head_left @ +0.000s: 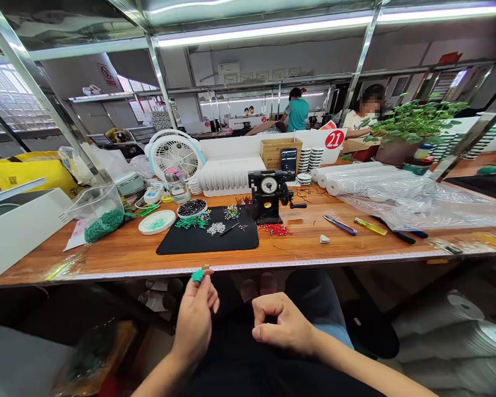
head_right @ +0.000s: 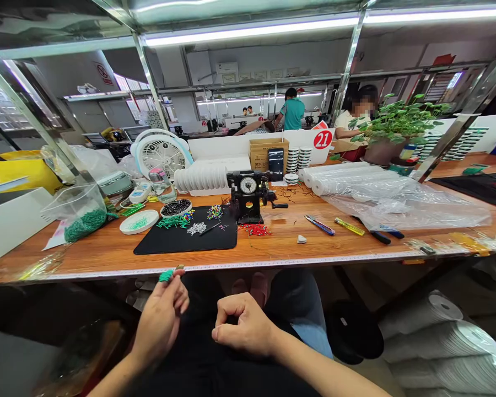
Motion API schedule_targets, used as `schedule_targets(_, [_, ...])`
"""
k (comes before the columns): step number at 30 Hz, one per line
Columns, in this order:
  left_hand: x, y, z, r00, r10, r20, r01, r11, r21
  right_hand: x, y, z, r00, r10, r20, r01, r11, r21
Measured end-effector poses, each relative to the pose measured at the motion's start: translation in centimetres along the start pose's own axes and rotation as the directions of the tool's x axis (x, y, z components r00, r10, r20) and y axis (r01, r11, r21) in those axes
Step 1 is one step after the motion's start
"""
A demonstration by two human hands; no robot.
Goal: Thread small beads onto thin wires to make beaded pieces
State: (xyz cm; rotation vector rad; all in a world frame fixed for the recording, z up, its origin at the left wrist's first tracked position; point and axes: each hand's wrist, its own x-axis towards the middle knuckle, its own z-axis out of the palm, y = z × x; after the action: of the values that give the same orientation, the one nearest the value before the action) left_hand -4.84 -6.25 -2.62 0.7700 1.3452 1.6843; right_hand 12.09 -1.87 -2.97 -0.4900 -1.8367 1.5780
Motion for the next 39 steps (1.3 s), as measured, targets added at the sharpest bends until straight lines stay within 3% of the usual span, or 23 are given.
schedule_targets(1, [0.1, 0.2, 0.0, 0.999, -0.025, 0.025, 0.025, 1.000, 0.002, 0.0, 0.1, -0.1, 0.999, 0.020, -0.036, -0.019, 1.000, 0.025])
schedule_targets(3, [-0.1, 0.4, 0.1, 0.971, -0.148, 0.185, 0.141, 0.989, 0.048, 0.1, 0.1, -0.1, 0.983, 0.079, -0.168, -0.071, 0.996, 0.053])
schedule_targets(6, [-0.8, 0.2, 0.7, 0.850, -0.322, 0.417, 0.287, 0.947, 0.147, 0.5, -0.2, 0.1, 0.937, 0.132, -0.323, -0.118, 0.991, 0.063])
schedule_targets(9, [-1.3, -0.1, 1.3, 0.756, -0.364, 0.545, 0.309, 0.931, 0.193, 0.8, -0.6, 0.3, 0.933, 0.141, -0.330, -0.125, 0.990, 0.069])
schedule_targets(11, [-1.4, -0.3, 1.5, 0.734, -0.354, 0.580, 0.312, 0.934, 0.176, 0.9, -0.7, 0.4, 0.936, 0.138, -0.323, -0.121, 0.990, 0.070])
schedule_targets(16, [-1.4, -0.7, 1.3, 0.800, -0.273, 0.533, 0.314, 0.949, 0.015, 0.8, -0.4, 0.4, 0.933, 0.128, -0.338, -0.120, 0.992, 0.042])
schedule_targets(20, [-1.7, -0.8, 1.1, 0.841, -0.281, 0.462, 0.340, 0.939, -0.047, 0.7, -0.2, 0.4, 0.932, 0.104, -0.348, -0.109, 0.994, 0.005])
schedule_targets(24, [-1.7, -0.9, 1.1, 0.832, -0.295, 0.469, 0.356, 0.934, -0.045, 0.8, -0.2, 0.5, 0.930, 0.128, -0.344, -0.114, 0.992, 0.061])
schedule_targets(30, [-1.6, -1.5, 1.1, 0.774, -0.328, 0.541, 0.374, 0.927, 0.027, 1.0, -0.3, 0.8, 0.928, 0.193, -0.319, -0.160, 0.979, 0.127])
schedule_targets(36, [-1.7, -1.6, 0.9, 0.826, -0.289, 0.484, 0.335, 0.942, -0.010, 0.9, 0.2, 0.7, 0.925, 0.159, -0.344, -0.143, 0.987, 0.070])
schedule_targets(39, [-1.8, -1.1, 1.0, 0.860, -0.295, 0.417, 0.350, 0.935, -0.060, 0.8, 0.6, 0.6, 0.922, 0.174, -0.346, -0.128, 0.980, 0.153])
